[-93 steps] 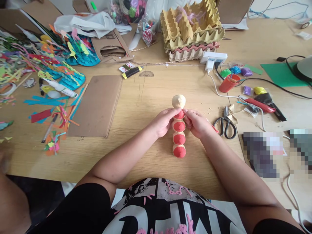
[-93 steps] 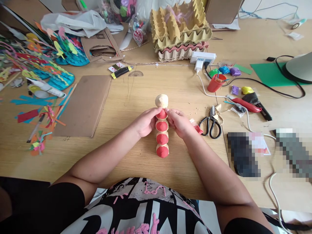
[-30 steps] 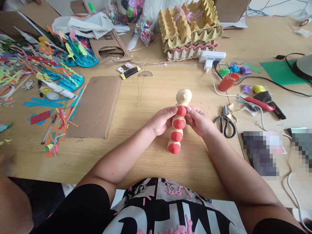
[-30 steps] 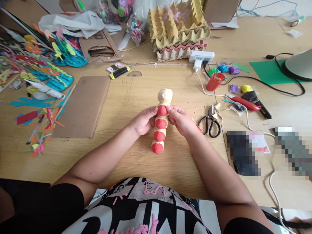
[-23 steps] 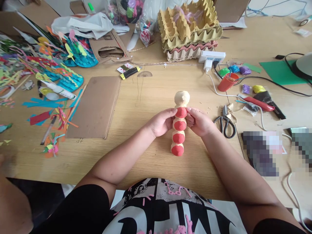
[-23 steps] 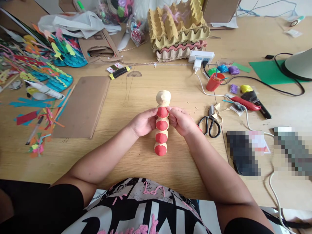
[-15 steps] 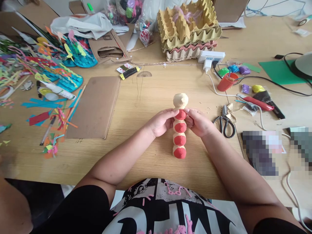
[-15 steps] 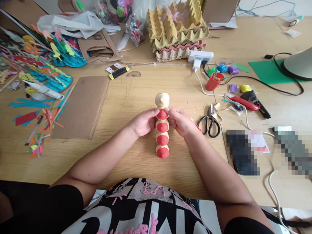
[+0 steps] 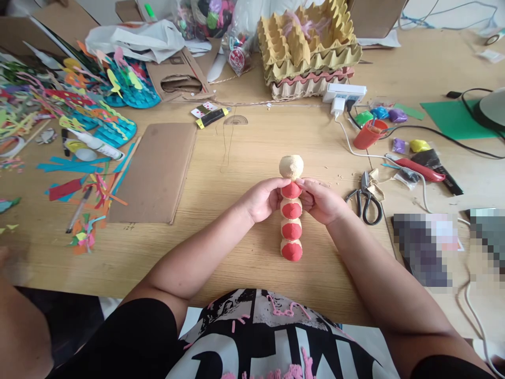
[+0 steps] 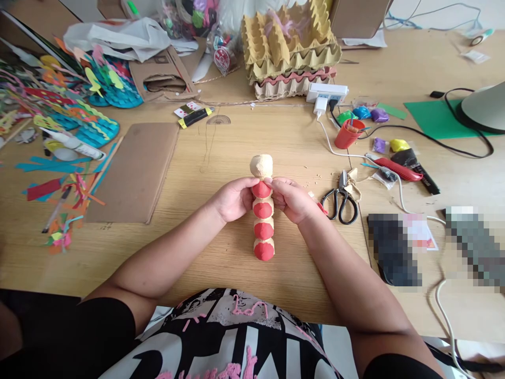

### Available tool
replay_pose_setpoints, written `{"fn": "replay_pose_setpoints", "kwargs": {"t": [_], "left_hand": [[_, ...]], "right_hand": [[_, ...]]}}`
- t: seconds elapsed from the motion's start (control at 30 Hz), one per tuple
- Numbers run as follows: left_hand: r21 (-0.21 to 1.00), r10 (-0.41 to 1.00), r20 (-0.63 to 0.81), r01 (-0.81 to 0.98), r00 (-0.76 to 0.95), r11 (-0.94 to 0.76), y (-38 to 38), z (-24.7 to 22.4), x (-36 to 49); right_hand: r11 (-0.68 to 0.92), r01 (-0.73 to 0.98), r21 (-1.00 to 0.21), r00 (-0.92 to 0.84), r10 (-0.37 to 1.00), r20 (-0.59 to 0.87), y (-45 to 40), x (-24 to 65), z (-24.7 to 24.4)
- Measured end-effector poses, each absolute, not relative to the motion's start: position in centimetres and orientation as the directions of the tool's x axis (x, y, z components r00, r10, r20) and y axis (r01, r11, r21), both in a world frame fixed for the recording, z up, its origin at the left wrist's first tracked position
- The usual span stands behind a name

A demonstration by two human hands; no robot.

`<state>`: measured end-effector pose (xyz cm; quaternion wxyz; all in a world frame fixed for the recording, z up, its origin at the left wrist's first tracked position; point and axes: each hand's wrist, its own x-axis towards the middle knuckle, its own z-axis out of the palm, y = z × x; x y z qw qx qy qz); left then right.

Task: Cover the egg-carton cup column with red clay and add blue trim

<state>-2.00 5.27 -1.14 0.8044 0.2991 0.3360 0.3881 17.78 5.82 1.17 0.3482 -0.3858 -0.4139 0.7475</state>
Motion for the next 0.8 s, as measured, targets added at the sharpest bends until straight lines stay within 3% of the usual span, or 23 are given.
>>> {"fn": "replay_pose_setpoints", "kwargs": {"t": [0.43,0.8], "left_hand": [[0.759,0.845,-0.313,-0.421,0.433,0.497,5.4,-1.1,-1.9],[0.794,0.857,-0.233,-0.419,0.460,0.441,6.1,-2.1,-2.6]], "right_hand": [[-0.390,-0.235,-0.890,-0.428,0.864,-0.265,5.9,17.6,0.5],[-0.271,-0.234,-0.934,-0.488,0.863,-0.129,6.1,17.9,0.9]]}}
